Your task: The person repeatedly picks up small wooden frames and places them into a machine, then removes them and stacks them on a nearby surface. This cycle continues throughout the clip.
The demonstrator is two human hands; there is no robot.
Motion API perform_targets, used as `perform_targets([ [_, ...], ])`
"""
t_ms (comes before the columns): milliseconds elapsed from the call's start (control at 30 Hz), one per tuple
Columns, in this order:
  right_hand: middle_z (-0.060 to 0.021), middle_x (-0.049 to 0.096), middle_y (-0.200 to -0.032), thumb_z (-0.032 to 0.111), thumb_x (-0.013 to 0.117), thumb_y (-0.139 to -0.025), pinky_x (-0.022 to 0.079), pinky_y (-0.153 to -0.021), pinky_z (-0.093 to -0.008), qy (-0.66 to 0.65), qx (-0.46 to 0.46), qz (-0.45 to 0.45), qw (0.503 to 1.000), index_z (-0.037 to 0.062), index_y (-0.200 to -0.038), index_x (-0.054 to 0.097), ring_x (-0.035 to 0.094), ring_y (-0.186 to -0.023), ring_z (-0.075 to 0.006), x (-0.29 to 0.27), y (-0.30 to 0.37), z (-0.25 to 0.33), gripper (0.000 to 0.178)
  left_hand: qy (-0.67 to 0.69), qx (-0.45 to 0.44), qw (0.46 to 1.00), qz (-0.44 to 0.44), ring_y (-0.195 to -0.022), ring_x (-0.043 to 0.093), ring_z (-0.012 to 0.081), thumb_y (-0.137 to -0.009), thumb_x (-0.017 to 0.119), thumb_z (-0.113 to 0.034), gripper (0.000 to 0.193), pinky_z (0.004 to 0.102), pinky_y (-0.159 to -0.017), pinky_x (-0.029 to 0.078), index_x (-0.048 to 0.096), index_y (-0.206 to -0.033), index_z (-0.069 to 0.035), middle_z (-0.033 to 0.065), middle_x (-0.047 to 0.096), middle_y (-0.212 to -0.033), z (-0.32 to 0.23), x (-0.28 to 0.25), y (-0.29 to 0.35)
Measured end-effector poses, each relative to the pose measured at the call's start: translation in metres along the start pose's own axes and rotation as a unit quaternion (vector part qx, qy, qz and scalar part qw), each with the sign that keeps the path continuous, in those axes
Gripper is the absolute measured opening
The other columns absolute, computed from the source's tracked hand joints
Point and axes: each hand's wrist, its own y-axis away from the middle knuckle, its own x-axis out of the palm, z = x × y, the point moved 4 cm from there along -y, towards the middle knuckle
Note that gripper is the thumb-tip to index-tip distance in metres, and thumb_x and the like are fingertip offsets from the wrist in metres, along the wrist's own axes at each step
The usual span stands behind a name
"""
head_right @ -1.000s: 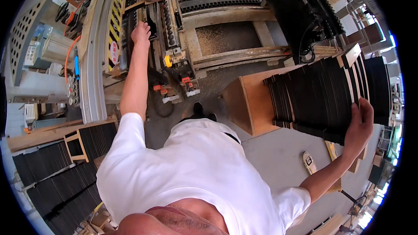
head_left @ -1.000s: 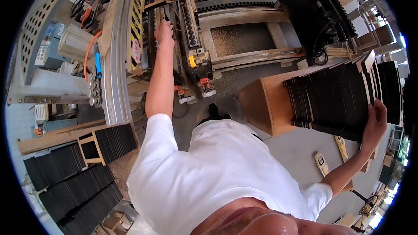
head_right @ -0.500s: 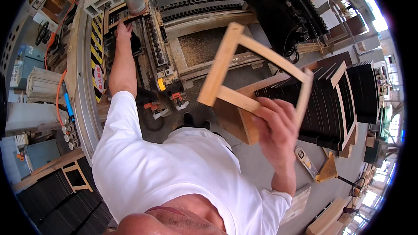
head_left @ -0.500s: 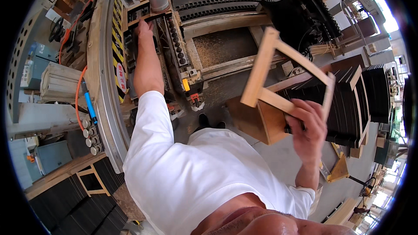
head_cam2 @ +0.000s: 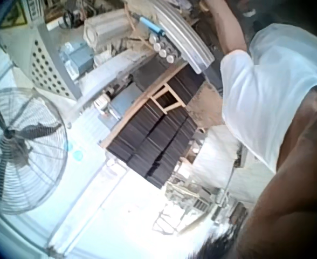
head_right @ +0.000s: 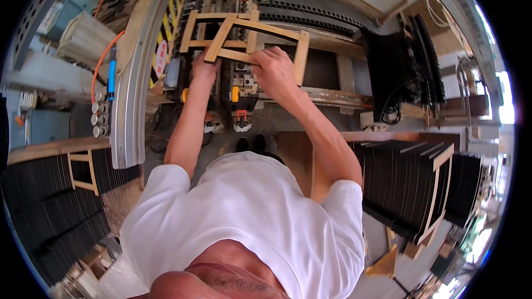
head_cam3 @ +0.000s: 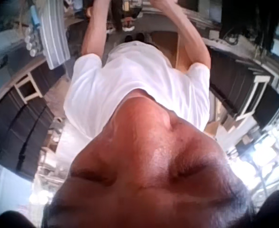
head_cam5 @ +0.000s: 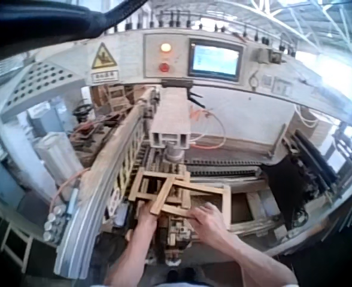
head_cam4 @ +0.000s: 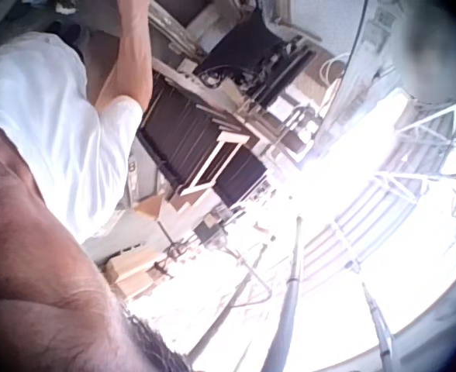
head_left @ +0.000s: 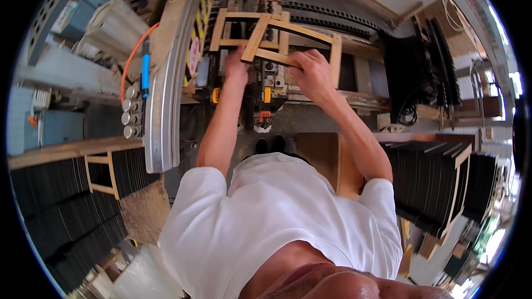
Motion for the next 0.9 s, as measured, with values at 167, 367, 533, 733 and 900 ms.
perform_targets([
  [167, -0.0100, 0.066, -0.084, 0.012, 0.070, -0.074, 0.046, -0.081, -0.0410, 0.002, -0.070, 0.046, 0.996, 0.0073, -0.091, 0.061, 0.059, -0.088, -0.0312, 0.089, -0.049, -0.012, 0.020, 0.040, 0.021, 0.990, 0.134, -0.101, 0.059, 0.0195, -0.090, 0.055, -0.008, 0.023, 0.0336, -0.087, 0.044, 0.058, -0.113, -0.006, 0.0057, 0.063, -0.108, 0.018, -0.032, 0.020],
  [367, -0.0116, 0.066, -0.083, 0.017, 0.069, -0.075, 0.045, -0.081, -0.0439, 0.009, -0.088, 0.127, 0.988, 0.0085, -0.094, 0.055, 0.060, -0.091, -0.0322, 0.122, -0.058, -0.027, 0.025, 0.142, 0.034, 0.974, 0.171, -0.105, 0.056, 0.0209, -0.091, 0.055, -0.007, 0.021, 0.0393, -0.096, 0.042, 0.057, -0.112, -0.008, 0.0051, 0.061, -0.109, 0.013, -0.025, 0.017],
  [533, -0.0141, 0.065, -0.076, 0.015, 0.068, -0.075, 0.046, -0.077, -0.0461, 0.003, -0.123, 0.097, 0.988, 0.0079, -0.092, 0.055, 0.061, -0.081, -0.0346, 0.130, -0.075, -0.040, 0.022, 0.150, 0.048, 0.985, 0.074, -0.115, 0.054, 0.0228, -0.097, 0.053, -0.015, 0.026, 0.0413, -0.103, 0.039, 0.051, -0.121, -0.006, 0.0086, 0.059, -0.123, 0.027, -0.041, 0.023],
  [733, -0.0146, 0.065, -0.078, 0.015, 0.070, -0.076, 0.045, -0.077, -0.0462, 0.002, -0.139, 0.110, 0.984, 0.0069, -0.093, 0.055, 0.062, -0.084, -0.0350, 0.161, -0.108, -0.045, 0.024, 0.102, 0.076, 0.990, 0.061, -0.124, 0.050, 0.0260, -0.099, 0.046, -0.010, 0.034, 0.0408, -0.107, 0.037, 0.045, -0.132, 0.000, 0.0154, 0.053, -0.132, 0.037, -0.056, 0.136],
  [900, -0.0164, 0.066, -0.084, 0.015, 0.069, -0.076, 0.043, -0.083, -0.0468, 0.065, -0.112, 0.154, 0.980, 0.0068, -0.096, 0.057, 0.061, -0.093, -0.0362, 0.182, -0.120, -0.051, 0.024, 0.078, 0.073, 0.992, 0.060, -0.118, 0.054, 0.0283, -0.099, 0.046, -0.009, 0.035, 0.0401, -0.106, 0.039, 0.045, -0.132, 0.003, 0.0149, 0.058, -0.121, 0.041, -0.089, 0.226],
])
